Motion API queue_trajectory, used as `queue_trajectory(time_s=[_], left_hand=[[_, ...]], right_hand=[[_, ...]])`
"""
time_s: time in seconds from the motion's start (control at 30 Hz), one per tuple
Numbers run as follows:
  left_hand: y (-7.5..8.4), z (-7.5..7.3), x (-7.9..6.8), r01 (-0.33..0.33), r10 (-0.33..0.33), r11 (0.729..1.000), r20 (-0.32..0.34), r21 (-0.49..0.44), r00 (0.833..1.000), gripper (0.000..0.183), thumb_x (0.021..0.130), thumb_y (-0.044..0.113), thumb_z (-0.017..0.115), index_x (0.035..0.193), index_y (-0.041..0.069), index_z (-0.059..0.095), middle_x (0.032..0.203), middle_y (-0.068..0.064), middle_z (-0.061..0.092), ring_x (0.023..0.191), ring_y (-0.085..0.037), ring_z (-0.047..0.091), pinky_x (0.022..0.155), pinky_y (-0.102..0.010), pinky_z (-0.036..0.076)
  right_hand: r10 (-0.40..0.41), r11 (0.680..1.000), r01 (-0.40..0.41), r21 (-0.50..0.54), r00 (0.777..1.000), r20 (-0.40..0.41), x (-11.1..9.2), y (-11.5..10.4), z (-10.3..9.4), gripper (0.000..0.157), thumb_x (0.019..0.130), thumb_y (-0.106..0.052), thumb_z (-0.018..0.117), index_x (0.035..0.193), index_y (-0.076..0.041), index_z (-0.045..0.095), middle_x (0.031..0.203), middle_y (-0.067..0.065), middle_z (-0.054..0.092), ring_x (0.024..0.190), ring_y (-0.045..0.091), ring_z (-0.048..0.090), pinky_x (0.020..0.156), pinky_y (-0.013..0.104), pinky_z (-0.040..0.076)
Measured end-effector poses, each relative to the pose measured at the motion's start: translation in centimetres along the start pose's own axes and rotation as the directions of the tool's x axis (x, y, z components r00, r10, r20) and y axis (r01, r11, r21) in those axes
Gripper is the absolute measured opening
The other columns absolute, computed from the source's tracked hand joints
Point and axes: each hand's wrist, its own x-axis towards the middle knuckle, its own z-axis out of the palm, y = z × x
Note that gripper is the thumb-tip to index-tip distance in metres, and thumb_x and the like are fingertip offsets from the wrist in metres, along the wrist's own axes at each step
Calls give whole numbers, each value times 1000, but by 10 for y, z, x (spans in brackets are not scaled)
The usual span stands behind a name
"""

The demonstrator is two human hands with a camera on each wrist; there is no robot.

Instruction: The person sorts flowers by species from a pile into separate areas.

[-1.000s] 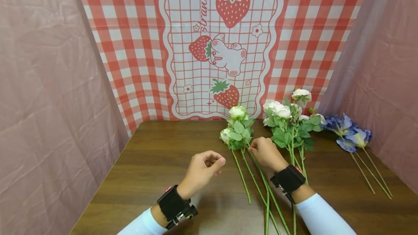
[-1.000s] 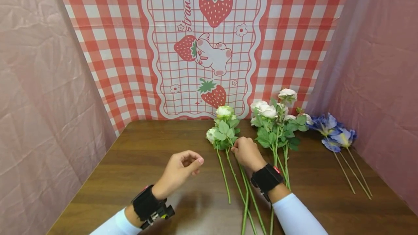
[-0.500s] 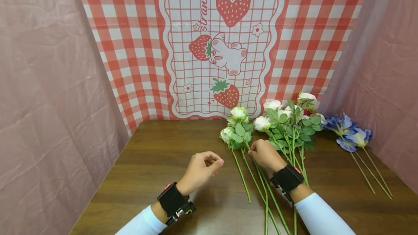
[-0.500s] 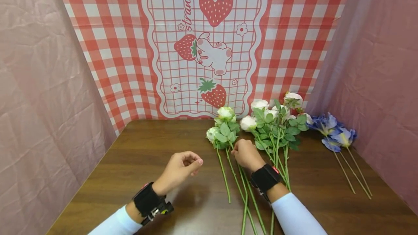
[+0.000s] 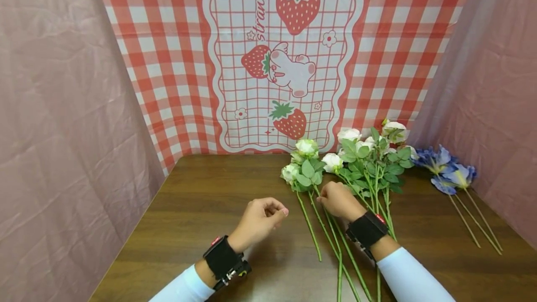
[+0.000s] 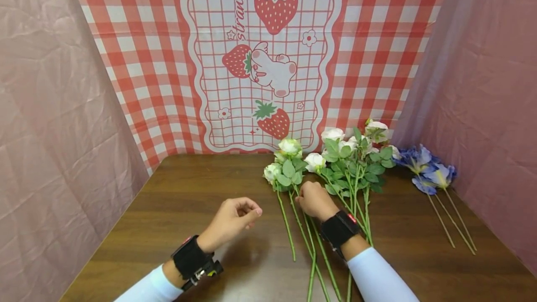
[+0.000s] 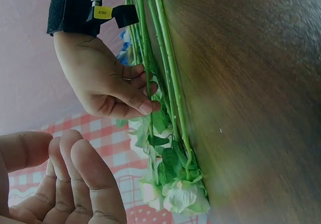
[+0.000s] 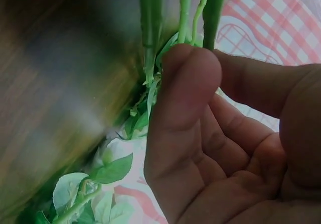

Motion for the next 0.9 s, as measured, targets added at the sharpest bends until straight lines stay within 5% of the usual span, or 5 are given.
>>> queue_trajectory(time_s=[0.3, 0.6, 0.73, 0.9], left_hand=[[0, 0, -1, 1, -1, 1000, 2, -15, 1000, 13, 97, 19, 72, 93, 7, 74, 72, -10, 68, 63, -15, 62, 54, -24, 48], [-6, 5, 2, -10, 5, 997, 63, 77, 998, 9, 97, 16, 71, 91, 9, 74, 72, -11, 70, 60, -10, 62, 54, -23, 49], [-5, 4, 5, -55, 48, 991, 58, 121, 997, 9, 97, 17, 70, 90, 11, 74, 74, -3, 69, 61, -7, 60, 56, -22, 48], [-3, 0, 13, -112, 104, 973, 53, 202, 993, 10, 98, 18, 69, 92, 14, 75, 76, 7, 67, 67, -9, 59, 60, -25, 48]], right_hand=[[-2, 999, 2, 35, 1000, 6, -1, 0, -1, 43, 99, -14, 69, 57, -14, 57, 52, -6, 31, 44, 10, 31, 47, 26, 27], [11, 998, -11, 55, 1000, 8, -7, 1, -6, 51, 101, -17, 67, 55, -19, 45, 51, -7, 27, 42, 10, 26, 45, 25, 25], [-30, 999, 34, 30, 993, -114, -13, -13, -15, 38, 100, -12, 65, 64, -13, 54, 55, -5, 38, 46, 11, 36, 48, 28, 32], [-167, 984, 176, 11, 951, -259, -19, -43, -19, 17, 99, -11, 66, 82, -10, 66, 64, -3, 54, 51, 11, 47, 51, 30, 40]])
